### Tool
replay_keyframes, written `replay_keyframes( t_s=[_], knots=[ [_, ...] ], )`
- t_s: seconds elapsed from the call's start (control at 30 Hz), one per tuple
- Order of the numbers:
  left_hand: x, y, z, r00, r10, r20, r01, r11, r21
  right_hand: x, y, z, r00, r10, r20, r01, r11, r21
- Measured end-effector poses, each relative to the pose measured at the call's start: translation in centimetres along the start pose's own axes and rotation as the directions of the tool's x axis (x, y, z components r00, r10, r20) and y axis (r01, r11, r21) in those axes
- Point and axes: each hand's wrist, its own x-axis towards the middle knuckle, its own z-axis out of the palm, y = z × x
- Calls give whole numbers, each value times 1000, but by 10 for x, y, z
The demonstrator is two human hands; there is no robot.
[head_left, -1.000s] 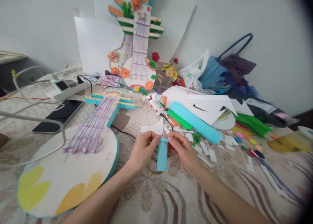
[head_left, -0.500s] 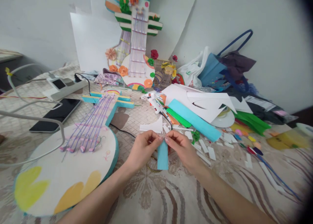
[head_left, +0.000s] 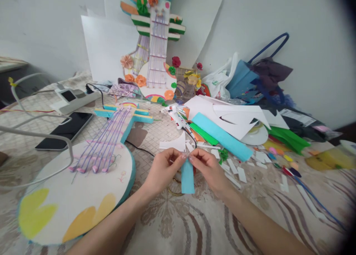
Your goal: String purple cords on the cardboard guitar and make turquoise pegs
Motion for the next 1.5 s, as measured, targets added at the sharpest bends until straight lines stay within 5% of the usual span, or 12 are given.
replay_keyframes(
  t_s=[0.33, 0.6, 1.2, 1.5],
  knots=[
    [-5, 5, 0, 999, 27, -47, -20, 990, 140, -1, -4, -1, 1000, 13, -1, -13, 999, -40],
    [-1, 3, -3, 998, -37, 49, 39, 999, -25, -1, -3, 0, 1000, 20, -6, -20, 999, -26],
    [-2, 2, -4, 995, -98, 31, 100, 993, -62, -1, -5, 2, 1000, 5, -12, -5, 1000, -19],
    [-1, 1, -1, 995, -93, 19, 95, 986, -135, 0, -1, 0, 994, -99, -35, 96, 992, -79]
  ],
)
